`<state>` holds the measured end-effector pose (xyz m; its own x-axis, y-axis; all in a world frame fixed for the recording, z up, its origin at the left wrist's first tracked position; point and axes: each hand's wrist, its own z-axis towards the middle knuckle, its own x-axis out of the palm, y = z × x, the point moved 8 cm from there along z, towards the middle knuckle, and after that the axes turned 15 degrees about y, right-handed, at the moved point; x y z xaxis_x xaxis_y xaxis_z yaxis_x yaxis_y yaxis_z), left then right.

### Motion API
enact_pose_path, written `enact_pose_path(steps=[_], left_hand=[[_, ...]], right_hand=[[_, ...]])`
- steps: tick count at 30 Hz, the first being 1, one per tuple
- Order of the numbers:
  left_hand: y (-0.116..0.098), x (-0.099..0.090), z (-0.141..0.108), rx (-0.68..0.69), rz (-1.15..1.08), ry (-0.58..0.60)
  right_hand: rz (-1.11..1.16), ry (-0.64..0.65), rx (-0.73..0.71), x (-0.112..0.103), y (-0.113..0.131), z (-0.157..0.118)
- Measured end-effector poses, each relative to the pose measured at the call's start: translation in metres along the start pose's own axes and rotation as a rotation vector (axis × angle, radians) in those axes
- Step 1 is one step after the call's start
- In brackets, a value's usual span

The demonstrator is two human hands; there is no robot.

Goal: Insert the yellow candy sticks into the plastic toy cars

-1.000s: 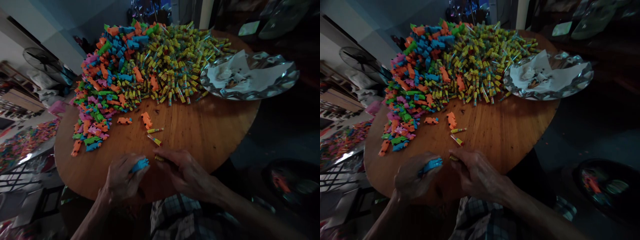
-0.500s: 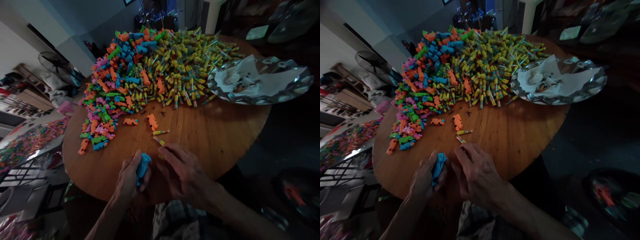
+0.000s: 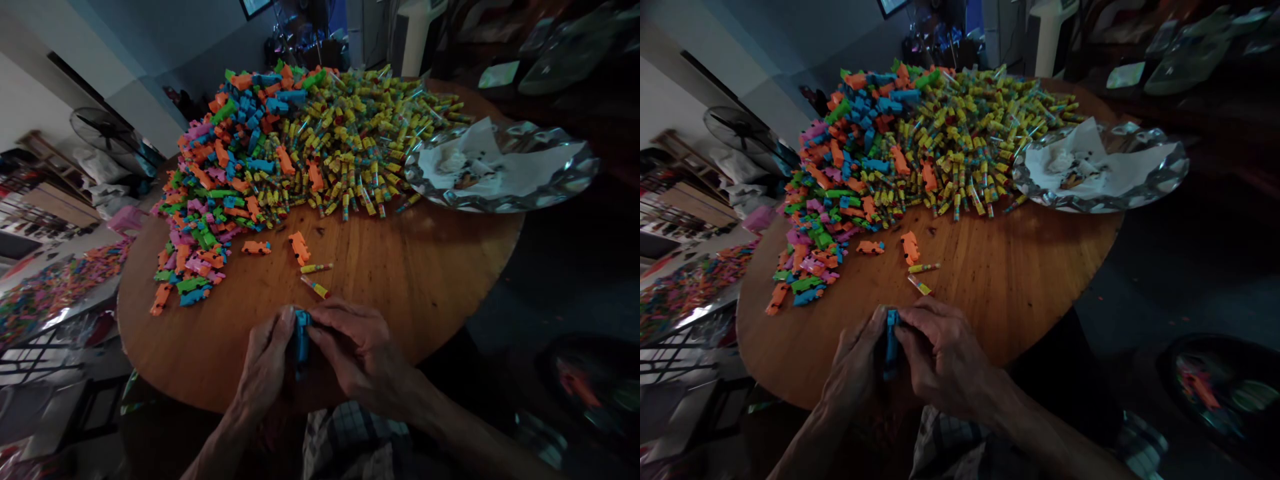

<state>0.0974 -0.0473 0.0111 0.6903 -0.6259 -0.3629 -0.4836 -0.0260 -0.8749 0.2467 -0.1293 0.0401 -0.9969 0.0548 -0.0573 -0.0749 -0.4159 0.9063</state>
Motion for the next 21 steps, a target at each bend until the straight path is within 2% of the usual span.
enact_pose_path(steps=[4,6,8,16,21], left_hand=[[-0.044,0.0,-0.012,0.404,0.447,0.028],[-0.058,0.005,-0.018,0.553,0.626,0.065],[-0.067,0.009,-0.021,0.646,0.733,0.112],[-0.086,0.017,-0.02,0.789,0.893,0.248],[-0.087,0.019,-0.018,0.733,0.818,0.177]], right_hand=[[-0.055,-0.066,-0.04,-0.004,-0.001,-0.005],[-0.064,-0.079,-0.077,-0.004,-0.001,-0.007],[-0.059,-0.063,-0.1,-0.002,-0.002,-0.008],[-0.041,-0.008,-0.13,-0.003,-0.001,-0.009],[0.022,-0.122,-0.142,-0.007,-0.004,-0.012]])
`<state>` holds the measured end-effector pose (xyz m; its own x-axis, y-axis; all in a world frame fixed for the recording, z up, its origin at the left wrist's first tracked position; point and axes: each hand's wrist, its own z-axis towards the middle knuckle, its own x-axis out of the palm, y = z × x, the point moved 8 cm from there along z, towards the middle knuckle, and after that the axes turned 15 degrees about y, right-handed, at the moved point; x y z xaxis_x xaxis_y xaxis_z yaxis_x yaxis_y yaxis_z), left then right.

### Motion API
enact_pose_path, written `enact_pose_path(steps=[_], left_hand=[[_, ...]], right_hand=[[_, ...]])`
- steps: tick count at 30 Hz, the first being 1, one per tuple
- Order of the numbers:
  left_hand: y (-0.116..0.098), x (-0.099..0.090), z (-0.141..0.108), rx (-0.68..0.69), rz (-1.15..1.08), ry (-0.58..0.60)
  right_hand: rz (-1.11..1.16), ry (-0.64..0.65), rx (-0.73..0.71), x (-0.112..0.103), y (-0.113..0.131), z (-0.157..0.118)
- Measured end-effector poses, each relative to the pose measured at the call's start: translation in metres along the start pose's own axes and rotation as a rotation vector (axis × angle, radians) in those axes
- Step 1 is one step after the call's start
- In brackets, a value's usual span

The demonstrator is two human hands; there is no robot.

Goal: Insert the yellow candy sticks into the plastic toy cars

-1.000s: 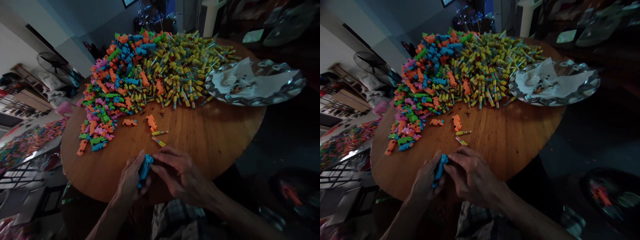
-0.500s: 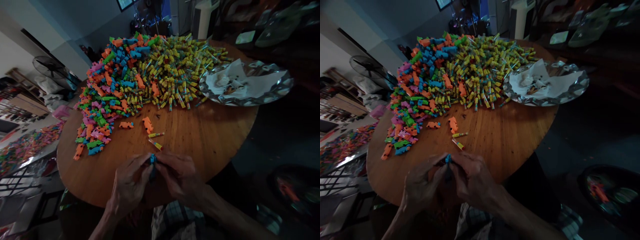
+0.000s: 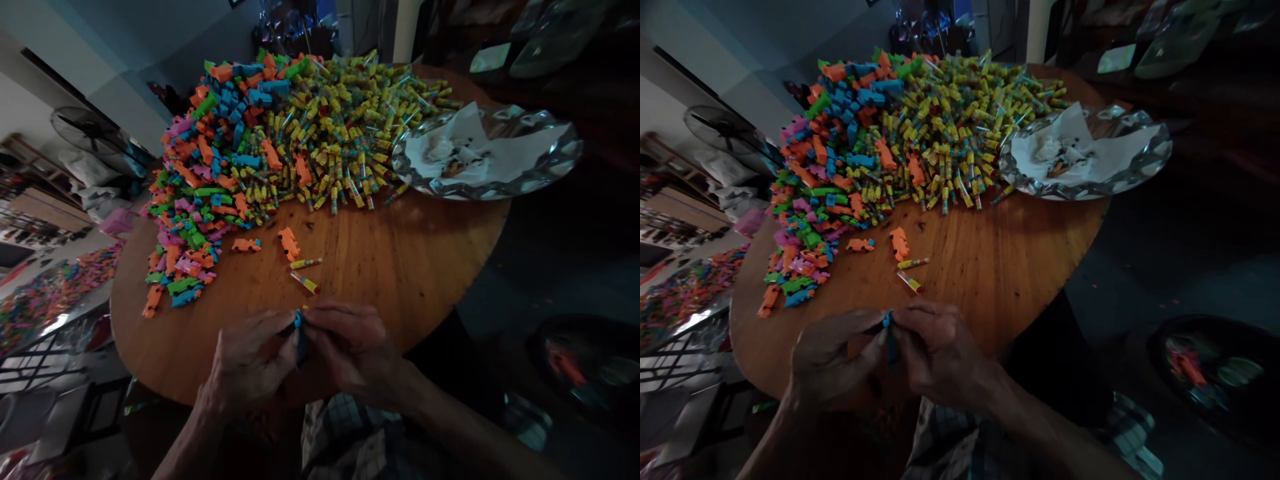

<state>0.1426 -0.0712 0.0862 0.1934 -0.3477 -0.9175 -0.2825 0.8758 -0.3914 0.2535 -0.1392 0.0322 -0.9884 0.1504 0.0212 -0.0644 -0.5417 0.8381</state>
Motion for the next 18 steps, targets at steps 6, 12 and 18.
enact_pose_path(steps=[6,12,18], left_hand=[[0.001,0.002,-0.003,-0.077,-0.074,-0.014],[0.002,-0.005,-0.003,-0.146,-0.073,-0.057],[0.001,-0.004,-0.005,-0.184,-0.086,-0.085]], right_hand=[[-0.023,-0.014,0.021,0.003,-0.004,-0.005],[-0.036,0.081,0.008,0.013,-0.006,-0.006],[-0.051,-0.053,0.025,0.006,-0.008,-0.006]])
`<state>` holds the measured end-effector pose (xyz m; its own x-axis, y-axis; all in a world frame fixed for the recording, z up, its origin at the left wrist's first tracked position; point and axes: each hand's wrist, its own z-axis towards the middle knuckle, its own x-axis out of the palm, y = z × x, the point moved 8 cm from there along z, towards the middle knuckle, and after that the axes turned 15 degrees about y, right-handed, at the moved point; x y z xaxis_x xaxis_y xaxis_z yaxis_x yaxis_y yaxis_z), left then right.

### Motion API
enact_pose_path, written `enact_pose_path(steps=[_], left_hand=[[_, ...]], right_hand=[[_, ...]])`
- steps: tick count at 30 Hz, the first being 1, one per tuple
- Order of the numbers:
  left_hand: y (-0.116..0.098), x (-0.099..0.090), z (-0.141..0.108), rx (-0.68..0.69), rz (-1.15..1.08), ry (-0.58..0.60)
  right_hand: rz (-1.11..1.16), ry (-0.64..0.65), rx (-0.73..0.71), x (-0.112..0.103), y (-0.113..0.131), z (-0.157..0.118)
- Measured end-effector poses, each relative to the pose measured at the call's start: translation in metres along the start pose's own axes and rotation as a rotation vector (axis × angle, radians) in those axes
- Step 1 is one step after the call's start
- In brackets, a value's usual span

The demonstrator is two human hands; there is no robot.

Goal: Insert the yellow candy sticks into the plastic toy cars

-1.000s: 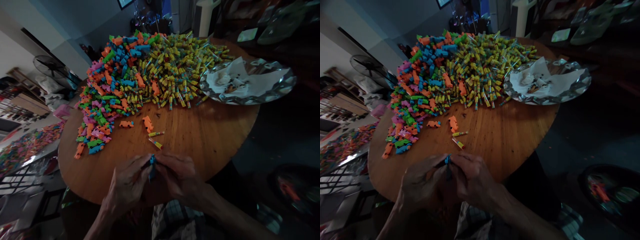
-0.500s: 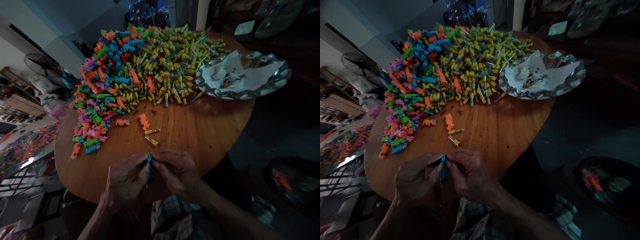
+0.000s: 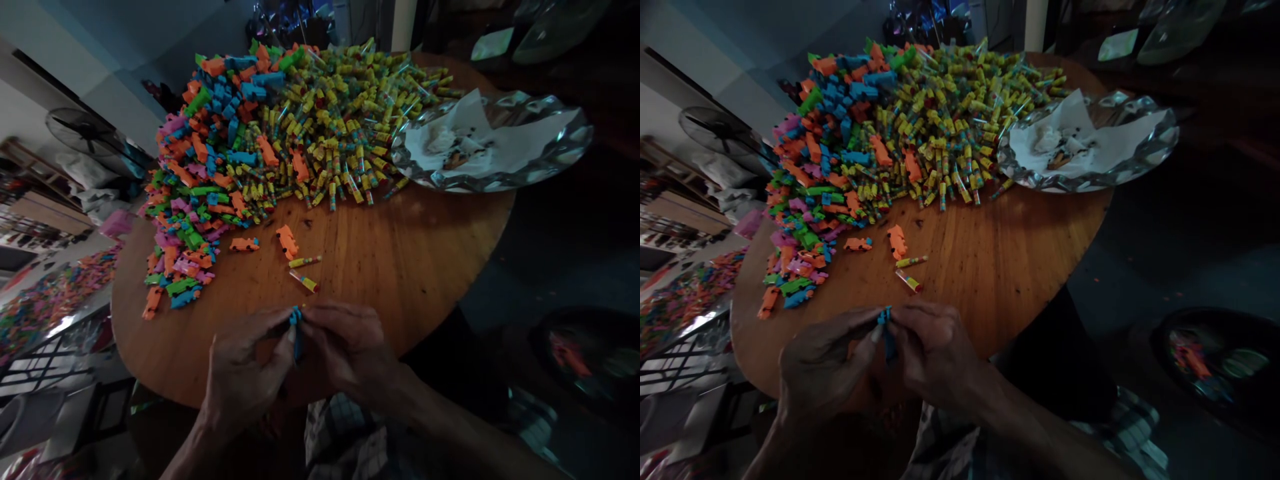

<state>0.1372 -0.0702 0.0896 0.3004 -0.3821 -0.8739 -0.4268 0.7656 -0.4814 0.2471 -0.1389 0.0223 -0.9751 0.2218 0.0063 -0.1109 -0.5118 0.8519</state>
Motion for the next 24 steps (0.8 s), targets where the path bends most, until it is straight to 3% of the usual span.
enact_pose_path(steps=[6,9,24], left_hand=[[0.0043,0.005,0.0002,0.031,0.081,0.083],[0.0042,0.0013,0.001,0.053,0.069,0.071],[0.006,0.0067,-0.0035,-0.036,-0.026,-0.076]], right_hand=[[-0.015,0.084,-0.029,0.0016,0.0039,-0.0012],[-0.024,0.114,-0.041,0.0032,0.0053,0.0],[0.009,-0.065,-0.051,-0.006,0.0067,-0.0064]])
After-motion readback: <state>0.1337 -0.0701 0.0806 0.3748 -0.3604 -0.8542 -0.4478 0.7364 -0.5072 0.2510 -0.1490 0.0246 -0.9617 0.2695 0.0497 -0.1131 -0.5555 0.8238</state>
